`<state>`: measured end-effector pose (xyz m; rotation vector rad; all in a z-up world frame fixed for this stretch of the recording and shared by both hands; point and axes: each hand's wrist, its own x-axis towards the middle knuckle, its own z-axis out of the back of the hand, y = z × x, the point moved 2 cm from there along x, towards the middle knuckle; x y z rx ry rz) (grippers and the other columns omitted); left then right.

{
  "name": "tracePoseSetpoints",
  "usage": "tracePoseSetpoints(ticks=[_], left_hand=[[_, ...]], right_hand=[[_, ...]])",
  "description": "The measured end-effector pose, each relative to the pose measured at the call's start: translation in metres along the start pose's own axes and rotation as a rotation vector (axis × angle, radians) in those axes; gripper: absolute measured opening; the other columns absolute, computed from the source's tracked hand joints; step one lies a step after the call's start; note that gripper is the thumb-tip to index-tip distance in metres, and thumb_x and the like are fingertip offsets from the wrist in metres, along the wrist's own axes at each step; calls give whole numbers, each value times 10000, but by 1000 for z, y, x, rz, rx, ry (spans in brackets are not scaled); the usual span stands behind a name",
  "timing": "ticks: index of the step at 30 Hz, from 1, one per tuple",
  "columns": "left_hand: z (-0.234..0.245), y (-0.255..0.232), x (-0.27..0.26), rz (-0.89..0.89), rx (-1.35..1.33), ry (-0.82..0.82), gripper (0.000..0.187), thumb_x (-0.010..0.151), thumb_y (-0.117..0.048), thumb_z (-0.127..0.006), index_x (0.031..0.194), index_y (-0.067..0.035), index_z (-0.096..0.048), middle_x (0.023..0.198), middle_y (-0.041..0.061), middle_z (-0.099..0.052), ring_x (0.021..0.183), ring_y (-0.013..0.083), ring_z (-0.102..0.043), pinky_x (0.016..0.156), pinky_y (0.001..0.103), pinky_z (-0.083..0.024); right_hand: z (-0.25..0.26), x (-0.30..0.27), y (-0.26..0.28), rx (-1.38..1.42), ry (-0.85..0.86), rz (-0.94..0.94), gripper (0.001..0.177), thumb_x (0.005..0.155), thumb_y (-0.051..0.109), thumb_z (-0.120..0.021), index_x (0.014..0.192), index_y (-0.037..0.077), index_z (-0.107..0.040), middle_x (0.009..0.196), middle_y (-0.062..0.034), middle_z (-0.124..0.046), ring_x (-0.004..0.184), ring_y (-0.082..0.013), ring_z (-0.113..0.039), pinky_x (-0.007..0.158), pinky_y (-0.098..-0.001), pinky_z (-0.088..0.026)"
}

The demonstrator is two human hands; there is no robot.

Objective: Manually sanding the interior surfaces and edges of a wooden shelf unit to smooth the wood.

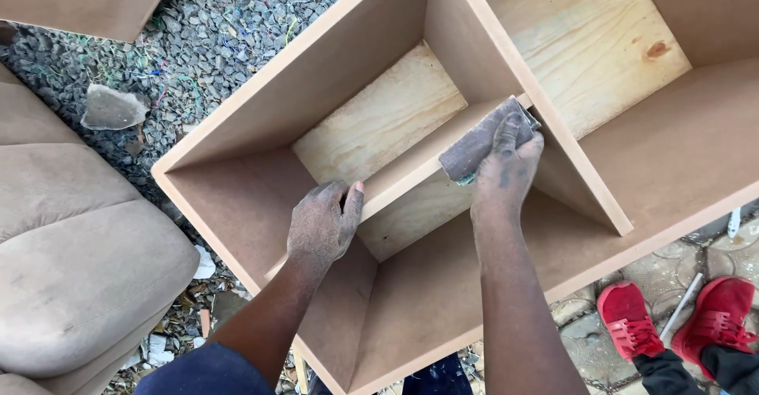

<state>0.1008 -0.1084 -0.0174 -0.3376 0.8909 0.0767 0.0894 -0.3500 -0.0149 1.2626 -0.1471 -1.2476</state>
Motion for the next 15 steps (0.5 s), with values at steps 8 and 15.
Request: tracePoseSetpoints(ticks=[8, 15], left_hand=[[0, 4, 4, -24, -27, -20, 585, 1046, -596, -317, 905, -154, -673, 909, 155, -680, 1028, 340, -708, 946, 506, -594], [4, -3, -1, -52, -7, -43, 554, 1058, -547, -345, 852, -130, -645, 872, 177, -669, 994, 356, -704, 912, 510, -594]], right_hand=[[-9, 8, 23, 159, -211, 37, 329, 986, 431, -670, 928, 119, -585, 750, -2, -490, 714, -117, -561, 710, -286, -506], [-13, -2, 12, 216, -118, -190, 409, 920, 470, -700, 845, 78, -610, 652, -48, -575, 639, -159, -634, 596, -297, -526]])
